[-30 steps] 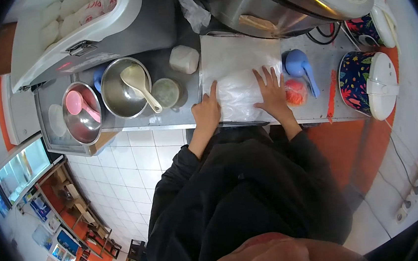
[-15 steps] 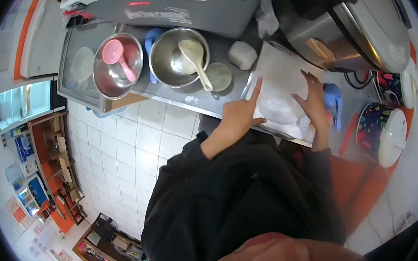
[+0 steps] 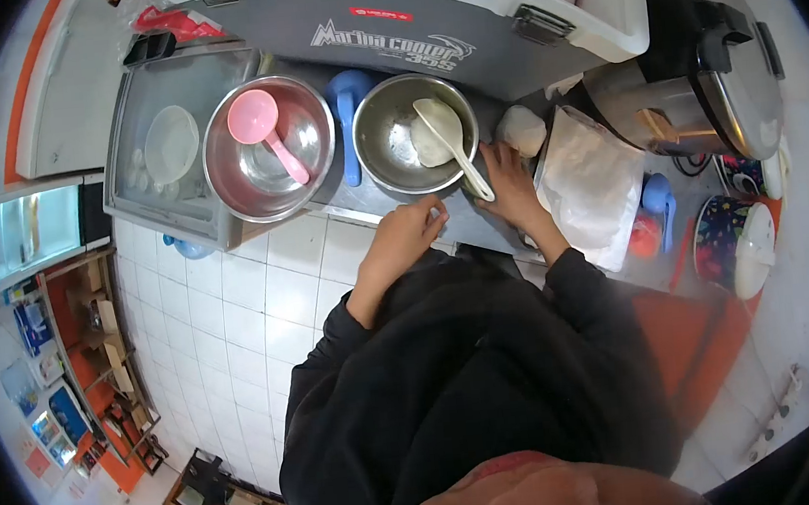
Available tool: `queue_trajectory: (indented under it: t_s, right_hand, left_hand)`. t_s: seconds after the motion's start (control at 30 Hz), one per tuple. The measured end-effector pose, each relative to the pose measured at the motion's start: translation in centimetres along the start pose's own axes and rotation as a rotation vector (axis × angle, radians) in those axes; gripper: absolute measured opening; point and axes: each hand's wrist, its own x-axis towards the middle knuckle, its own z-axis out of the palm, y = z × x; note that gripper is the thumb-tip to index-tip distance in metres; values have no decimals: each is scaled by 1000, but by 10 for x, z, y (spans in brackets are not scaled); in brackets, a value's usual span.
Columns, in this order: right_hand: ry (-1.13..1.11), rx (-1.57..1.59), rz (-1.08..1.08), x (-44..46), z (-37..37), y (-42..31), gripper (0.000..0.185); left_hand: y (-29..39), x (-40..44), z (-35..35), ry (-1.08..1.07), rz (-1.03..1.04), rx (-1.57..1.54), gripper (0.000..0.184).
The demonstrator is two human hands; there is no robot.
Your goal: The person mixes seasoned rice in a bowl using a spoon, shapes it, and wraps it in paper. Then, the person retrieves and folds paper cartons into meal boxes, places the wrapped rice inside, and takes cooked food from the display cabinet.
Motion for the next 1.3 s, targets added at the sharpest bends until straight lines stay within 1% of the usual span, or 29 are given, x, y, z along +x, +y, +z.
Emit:
queue_trajectory:
  t_s: [0.07,0.1,0.13,0.17,0.23,0.27,0.33,0.37,0.4,0.47,0.5,0.53,0.57,0.6,0.63,0.67,0.73,0.77,0.8,0.87,0.9,0.93,1.0,1.03,1.1,1.13,1.17,1.23,1.3]
  right_hand:
    - [72,192,46,0,6,1,101]
    - [195,155,16,-3,6,-3,97]
    - [197,144,35,-11,5,-6,97]
    - [189,227,126,-20,2,-9,94]
    - [194,310,240,-38,-12,-21,91]
    - [245,308,278,-49,-18,-24,90]
    - [309,308,347,-70,-31,-30,88]
    - [388,354,374,-78,-41,-34,88]
    - [468,396,397,-86,-52,-40,87]
    - [503,438,420,-95,-72,-55,88]
    - [514,661,390,-96,-77,-64,89]
    - [529,882,351,-96,-82,-74,91]
    - [490,862,273,-90,-87,-84,89]
    - [512,855,290,-82,-83,-93,89]
    - [569,796,204,-70,-76,-103,87]
    - [621,734,117,-61,-70,-111,84]
    - [669,726,169,-49,-62,-123,79]
    - [696,723,207,-45,-60,-126,74]
    - [698,722,212,-42,-62,-129,74]
    - [693,441,117,-36,-69,-131,69]
    - [718,401,55,-34,-68,-127,67]
    - [721,400,58,-33,-72,-121,67]
    - [464,368,-226,-38,-85,-109,69]
    - [463,372,-227,-40,-87,-108,69]
    - [415,419,-392,-40,-89,-106,69]
    - [407,427,-401,-41,-88,-104,69]
    - [409,439,-407,-43,-86,-101,68]
    - [403,457,-429,-43,-82,-98,68]
    - [524,519,-296,-45,-75,-96,69]
  left_hand:
    - [-5,12,6,11,-1,14,19]
    - [3,21,3,54,117,91,25]
    - [7,26,1,96,232,165,31]
    - [6,33,0,86,248,155,31]
    - [6,45,-3,212,499,245,40]
    - [7,46,-7,195,521,242,40]
    - [7,42,-17,264,565,-133,48]
    - [-2,39,-16,230,588,-247,49]
    - [-2,38,-18,209,604,-251,49]
    - [1,39,-18,152,693,-470,49]
    - [2,43,-12,31,719,-468,63]
    - [1,44,-1,8,735,-477,63]
    - [1,43,15,5,740,-544,71]
    - [2,41,33,3,745,-609,79]
    - [10,35,58,110,626,-1165,88]
    - [9,37,59,87,637,-1168,88]
    - [7,40,48,180,555,-1325,88]
    - [11,35,42,217,498,-1364,76]
    - [8,34,38,210,496,-1366,76]
    - [0,31,28,69,257,-1513,64]
    - [6,22,15,-20,-106,-1630,59]
    - [4,24,6,-24,-105,-1629,59]
    - [-5,26,-10,-405,-325,-1568,59]
    - [-7,27,-12,-403,-328,-1566,59]
    - [-11,28,-17,-579,-380,-1604,57]
    - [-12,28,-19,-662,-405,-1625,57]
    - [-11,28,-21,-642,-410,-1630,57]
    - [-8,30,-24,-725,-583,-1559,58]
    - [-14,27,-22,-769,-523,-1628,59]
